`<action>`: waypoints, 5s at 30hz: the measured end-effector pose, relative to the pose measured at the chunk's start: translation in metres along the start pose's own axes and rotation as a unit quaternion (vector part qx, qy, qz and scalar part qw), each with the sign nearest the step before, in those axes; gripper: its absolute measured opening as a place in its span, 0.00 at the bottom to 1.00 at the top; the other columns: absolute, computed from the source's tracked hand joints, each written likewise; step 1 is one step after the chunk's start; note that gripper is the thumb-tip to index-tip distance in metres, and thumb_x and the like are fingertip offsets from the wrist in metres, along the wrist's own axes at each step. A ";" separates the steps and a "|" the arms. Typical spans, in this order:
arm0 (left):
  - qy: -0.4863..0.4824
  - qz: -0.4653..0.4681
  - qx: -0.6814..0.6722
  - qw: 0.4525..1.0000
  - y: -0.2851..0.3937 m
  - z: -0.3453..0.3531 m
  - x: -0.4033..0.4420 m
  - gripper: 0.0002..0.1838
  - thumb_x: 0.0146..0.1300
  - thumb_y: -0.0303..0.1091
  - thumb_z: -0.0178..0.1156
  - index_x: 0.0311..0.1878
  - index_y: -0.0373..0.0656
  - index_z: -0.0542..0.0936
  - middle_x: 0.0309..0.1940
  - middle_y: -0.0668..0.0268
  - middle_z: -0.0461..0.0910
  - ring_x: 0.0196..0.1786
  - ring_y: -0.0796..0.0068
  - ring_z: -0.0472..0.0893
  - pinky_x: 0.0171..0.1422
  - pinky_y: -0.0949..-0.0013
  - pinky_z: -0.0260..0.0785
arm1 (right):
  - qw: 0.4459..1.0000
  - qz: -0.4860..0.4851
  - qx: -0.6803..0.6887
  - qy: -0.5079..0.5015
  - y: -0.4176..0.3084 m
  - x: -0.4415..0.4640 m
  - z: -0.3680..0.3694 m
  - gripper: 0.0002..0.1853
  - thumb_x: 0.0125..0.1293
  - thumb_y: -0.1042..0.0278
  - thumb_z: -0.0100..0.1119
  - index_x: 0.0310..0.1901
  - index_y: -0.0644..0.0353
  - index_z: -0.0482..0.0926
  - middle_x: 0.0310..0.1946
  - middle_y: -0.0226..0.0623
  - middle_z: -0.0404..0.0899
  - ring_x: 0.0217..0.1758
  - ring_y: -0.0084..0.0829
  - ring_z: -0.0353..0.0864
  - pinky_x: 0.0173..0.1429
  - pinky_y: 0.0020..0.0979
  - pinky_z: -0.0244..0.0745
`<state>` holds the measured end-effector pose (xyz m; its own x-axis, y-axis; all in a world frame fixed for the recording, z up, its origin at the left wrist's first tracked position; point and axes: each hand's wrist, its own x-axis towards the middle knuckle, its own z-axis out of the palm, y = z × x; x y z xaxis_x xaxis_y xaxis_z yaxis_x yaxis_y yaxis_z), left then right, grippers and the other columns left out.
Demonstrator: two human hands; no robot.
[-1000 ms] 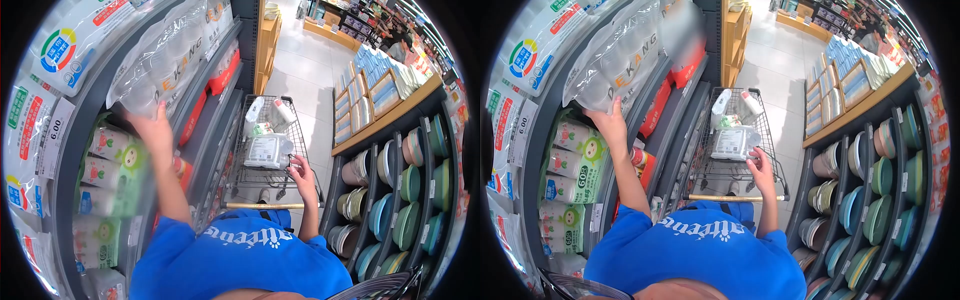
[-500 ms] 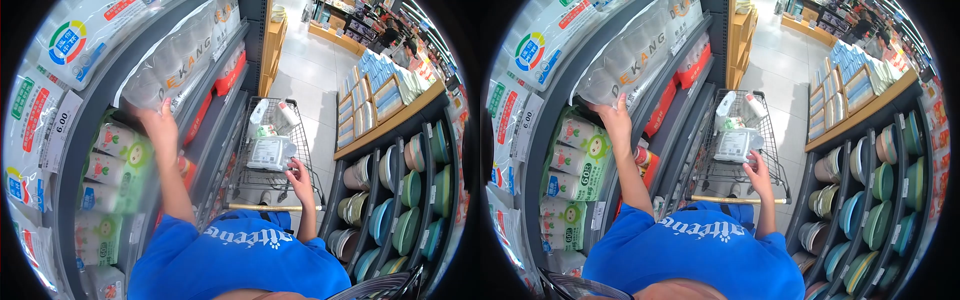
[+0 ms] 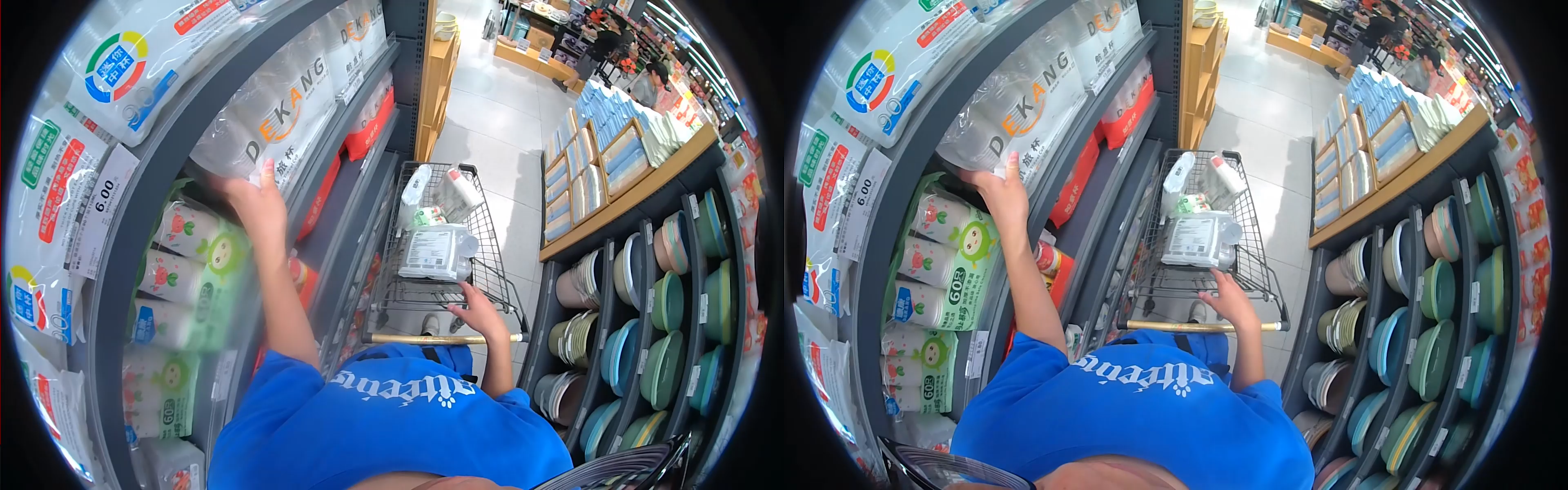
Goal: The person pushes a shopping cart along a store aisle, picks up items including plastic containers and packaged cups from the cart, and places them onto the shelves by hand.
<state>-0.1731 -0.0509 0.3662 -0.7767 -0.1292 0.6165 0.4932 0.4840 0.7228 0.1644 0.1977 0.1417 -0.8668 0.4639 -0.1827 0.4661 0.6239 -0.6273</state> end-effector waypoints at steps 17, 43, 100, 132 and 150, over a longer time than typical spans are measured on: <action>-0.035 0.224 -0.229 0.947 0.015 -0.001 -0.099 0.30 0.61 0.19 0.58 0.67 0.26 0.64 0.68 0.43 0.65 0.72 0.49 0.67 0.79 0.49 0.54 | 0.987 0.151 -0.013 -0.056 0.119 -0.033 0.031 0.43 0.56 0.43 0.74 0.65 0.66 0.73 0.57 0.59 0.80 0.60 0.54 0.81 0.64 0.46 0.76; -0.666 0.204 0.123 0.707 -0.189 -0.064 -0.390 0.17 0.60 0.44 0.67 0.45 0.43 0.80 0.40 0.57 0.85 0.48 0.53 0.84 0.54 0.50 0.70 | 0.972 0.018 -0.222 0.078 0.036 -0.144 0.177 0.24 0.58 0.51 0.71 0.56 0.48 0.81 0.53 0.35 0.80 0.66 0.40 0.72 0.76 0.50 0.57; 0.009 0.400 -0.472 0.785 0.085 -0.471 -0.240 0.18 0.75 0.58 0.46 0.56 0.61 0.76 0.40 0.77 0.78 0.35 0.79 0.74 0.42 0.70 0.63 | 0.669 -0.564 0.176 0.451 -0.301 -0.445 -0.047 0.21 0.79 0.42 0.46 0.42 0.44 0.85 0.43 0.13 0.84 0.35 0.15 0.74 0.42 0.23 0.66; -0.570 -0.052 0.123 0.811 -0.279 -0.215 -0.427 0.42 0.63 0.48 0.67 0.73 0.34 0.63 0.70 0.39 0.66 0.72 0.39 0.67 0.75 0.47 0.62 | 0.932 0.246 -0.240 0.119 0.146 -0.356 0.218 0.41 0.61 0.47 0.69 0.72 0.55 0.67 0.75 0.54 0.60 0.76 0.57 0.59 0.74 0.65 0.54; -0.576 -0.387 0.084 0.715 -0.380 -0.268 -0.539 0.34 0.48 0.23 0.69 0.63 0.34 0.75 0.54 0.47 0.83 0.57 0.53 0.83 0.61 0.56 0.73 | 0.947 0.311 -0.079 0.020 0.153 -0.375 0.179 0.38 0.60 0.54 0.70 0.67 0.63 0.64 0.49 0.62 0.83 0.56 0.61 0.82 0.60 0.53 0.77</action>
<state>0.1629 -0.3967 -0.1572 -0.6466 0.3368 -0.6845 -0.2377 0.7637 0.6003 0.5294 0.0065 -0.0211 -0.4094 0.7944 -0.4487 0.9080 0.3068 -0.2851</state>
